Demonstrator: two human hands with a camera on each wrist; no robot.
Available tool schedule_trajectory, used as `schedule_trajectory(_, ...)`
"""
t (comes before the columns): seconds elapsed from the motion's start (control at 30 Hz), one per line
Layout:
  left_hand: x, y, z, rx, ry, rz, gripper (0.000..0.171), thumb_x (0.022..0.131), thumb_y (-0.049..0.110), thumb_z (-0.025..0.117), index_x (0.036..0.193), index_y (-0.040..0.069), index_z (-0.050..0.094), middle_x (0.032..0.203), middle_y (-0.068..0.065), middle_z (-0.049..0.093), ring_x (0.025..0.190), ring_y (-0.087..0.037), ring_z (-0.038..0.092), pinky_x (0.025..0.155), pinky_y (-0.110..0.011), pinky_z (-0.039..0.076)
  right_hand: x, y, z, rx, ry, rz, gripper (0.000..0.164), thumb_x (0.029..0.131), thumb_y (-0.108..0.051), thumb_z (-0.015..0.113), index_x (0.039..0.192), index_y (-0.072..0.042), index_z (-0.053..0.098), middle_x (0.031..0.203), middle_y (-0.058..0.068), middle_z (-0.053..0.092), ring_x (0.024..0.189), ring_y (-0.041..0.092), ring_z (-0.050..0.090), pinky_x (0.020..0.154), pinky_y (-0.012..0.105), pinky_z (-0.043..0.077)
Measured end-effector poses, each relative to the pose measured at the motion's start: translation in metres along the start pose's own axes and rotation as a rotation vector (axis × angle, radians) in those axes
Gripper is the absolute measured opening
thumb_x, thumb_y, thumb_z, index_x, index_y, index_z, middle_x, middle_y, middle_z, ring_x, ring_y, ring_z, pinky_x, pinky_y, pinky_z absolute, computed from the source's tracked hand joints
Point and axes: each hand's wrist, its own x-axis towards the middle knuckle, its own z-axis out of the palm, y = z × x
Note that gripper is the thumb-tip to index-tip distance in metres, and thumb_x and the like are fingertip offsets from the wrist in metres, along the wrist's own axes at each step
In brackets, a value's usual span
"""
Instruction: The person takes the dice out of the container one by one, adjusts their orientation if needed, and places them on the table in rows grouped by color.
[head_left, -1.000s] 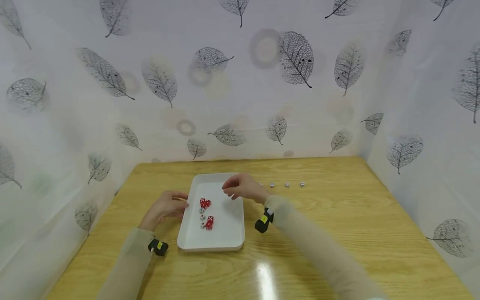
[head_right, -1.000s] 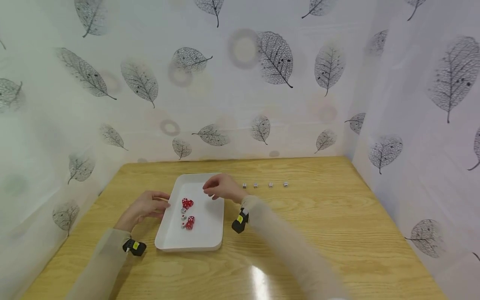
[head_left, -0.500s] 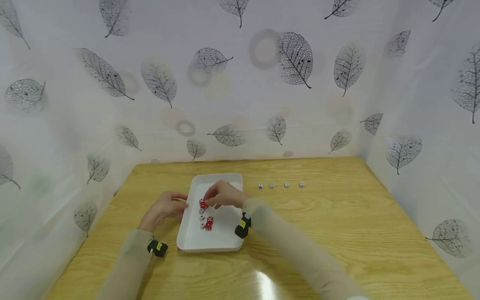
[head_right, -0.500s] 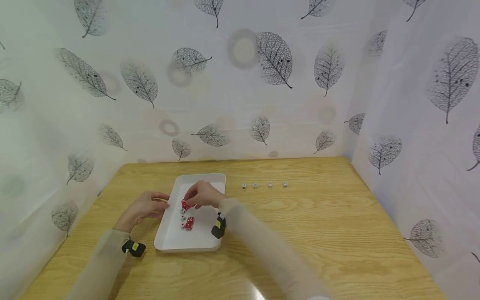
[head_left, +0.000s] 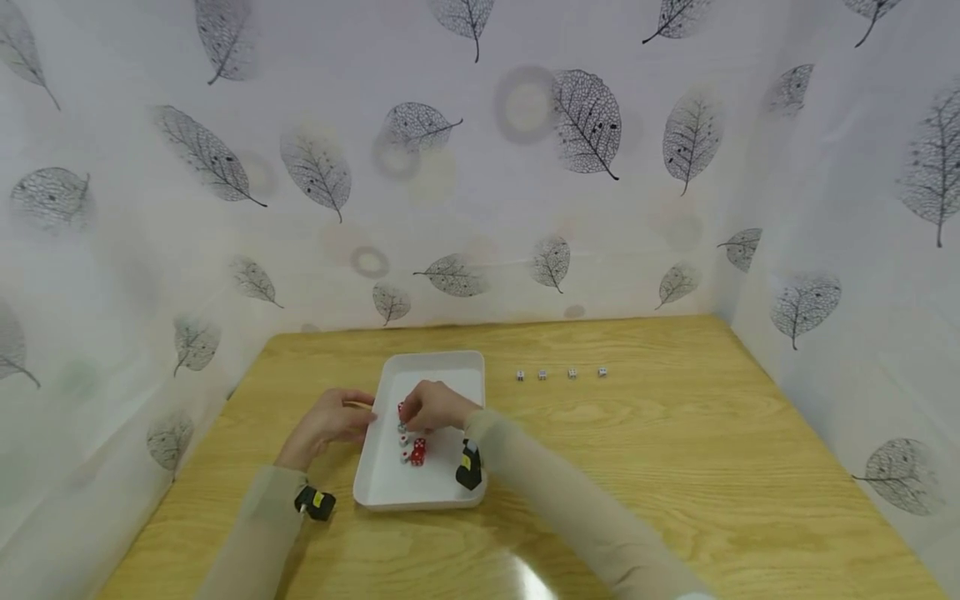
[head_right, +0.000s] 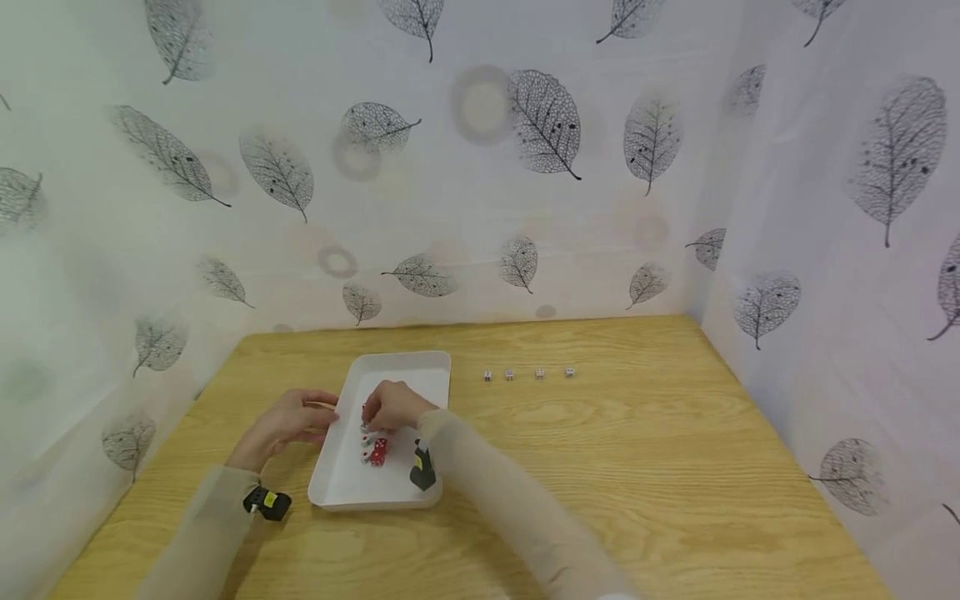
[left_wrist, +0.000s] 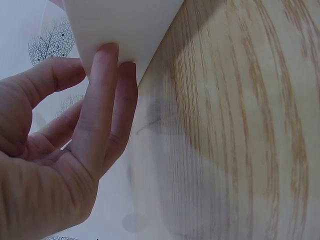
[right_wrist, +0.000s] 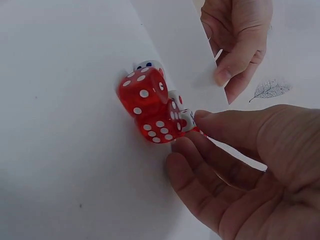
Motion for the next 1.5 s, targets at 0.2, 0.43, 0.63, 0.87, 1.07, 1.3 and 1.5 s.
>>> schedule_trajectory(0.2, -0.002, -0.003, 0.001, -0.003, -0.001, 0.005, 0.045, 0.090, 0.004, 0.066, 0.130, -0.009, 0.053, 0.112, -0.024, 0.066, 0.088, -0.022, 0.069, 0.074, -0.036, 0.062, 0.006, 0.005, 0.007, -0.026, -0.019, -0.013, 0.018, 0.088, -0.003, 0.069, 0.103, -0.010, 0.074, 0.090, -0.001, 0.068, 0.070, 0.010, 0.059, 0.060, 0.019, 0.052)
schedule_trajectory(0.43, -0.001, -0.002, 0.002, -0.021, -0.009, 0.008, 0.045, 0.090, 0.005, 0.065, 0.131, -0.008, 0.053, 0.118, -0.026, 0.064, 0.089, -0.023, 0.069, 0.074, -0.036, 0.062, 0.008, 0.004, 0.008, -0.068, -0.035, -0.032, 0.026, 0.085, 0.002, 0.068, 0.106, -0.011, 0.074, 0.091, -0.001, 0.066, 0.075, 0.011, 0.059, 0.063, 0.019, 0.052)
schedule_trajectory(0.63, 0.002, 0.000, 0.000, -0.017, -0.016, 0.023, 0.045, 0.090, 0.006, 0.065, 0.131, -0.009, 0.052, 0.119, -0.027, 0.062, 0.090, -0.022, 0.069, 0.075, -0.036, 0.062, 0.009, 0.002, 0.006, -0.106, -0.026, -0.051, 0.022, 0.084, 0.000, 0.070, 0.103, -0.011, 0.074, 0.087, -0.002, 0.065, 0.074, 0.011, 0.058, 0.063, 0.019, 0.050)
schedule_trajectory(0.87, 0.002, 0.000, -0.001, -0.021, -0.009, 0.006, 0.045, 0.089, 0.005, 0.067, 0.130, -0.008, 0.054, 0.116, -0.024, 0.064, 0.088, -0.022, 0.069, 0.074, -0.036, 0.062, 0.008, 0.004, 0.007, -0.120, -0.001, -0.050, 0.016, 0.083, -0.003, 0.075, 0.097, -0.011, 0.074, 0.087, -0.003, 0.066, 0.077, 0.008, 0.058, 0.067, 0.018, 0.051)
schedule_trajectory(1.07, 0.001, 0.000, 0.001, -0.017, -0.011, 0.014, 0.045, 0.089, 0.005, 0.067, 0.130, -0.009, 0.053, 0.116, -0.025, 0.064, 0.088, -0.023, 0.070, 0.074, -0.037, 0.062, 0.006, 0.001, 0.008, -0.121, -0.002, -0.019, 0.015, 0.084, -0.005, 0.075, 0.098, -0.011, 0.075, 0.088, -0.002, 0.068, 0.078, 0.009, 0.060, 0.071, 0.020, 0.052)
schedule_trajectory(1.3, 0.000, -0.002, 0.003, -0.012, -0.012, 0.023, 0.045, 0.090, 0.004, 0.065, 0.131, -0.010, 0.052, 0.115, -0.026, 0.064, 0.087, -0.023, 0.070, 0.073, -0.037, 0.062, 0.004, 0.004, 0.007, -0.165, 0.016, -0.032, 0.014, 0.084, -0.010, 0.075, 0.098, -0.011, 0.075, 0.090, -0.003, 0.068, 0.079, 0.008, 0.060, 0.074, 0.020, 0.052)
schedule_trajectory(1.5, 0.000, 0.001, 0.002, -0.011, -0.009, 0.018, 0.046, 0.091, 0.006, 0.066, 0.131, -0.009, 0.052, 0.117, -0.027, 0.063, 0.086, -0.022, 0.070, 0.073, -0.036, 0.062, 0.000, 0.005, -0.005, -0.154, 0.040, -0.045, 0.015, 0.087, -0.015, 0.074, 0.101, -0.012, 0.074, 0.094, -0.002, 0.069, 0.080, 0.008, 0.060, 0.073, 0.021, 0.052)
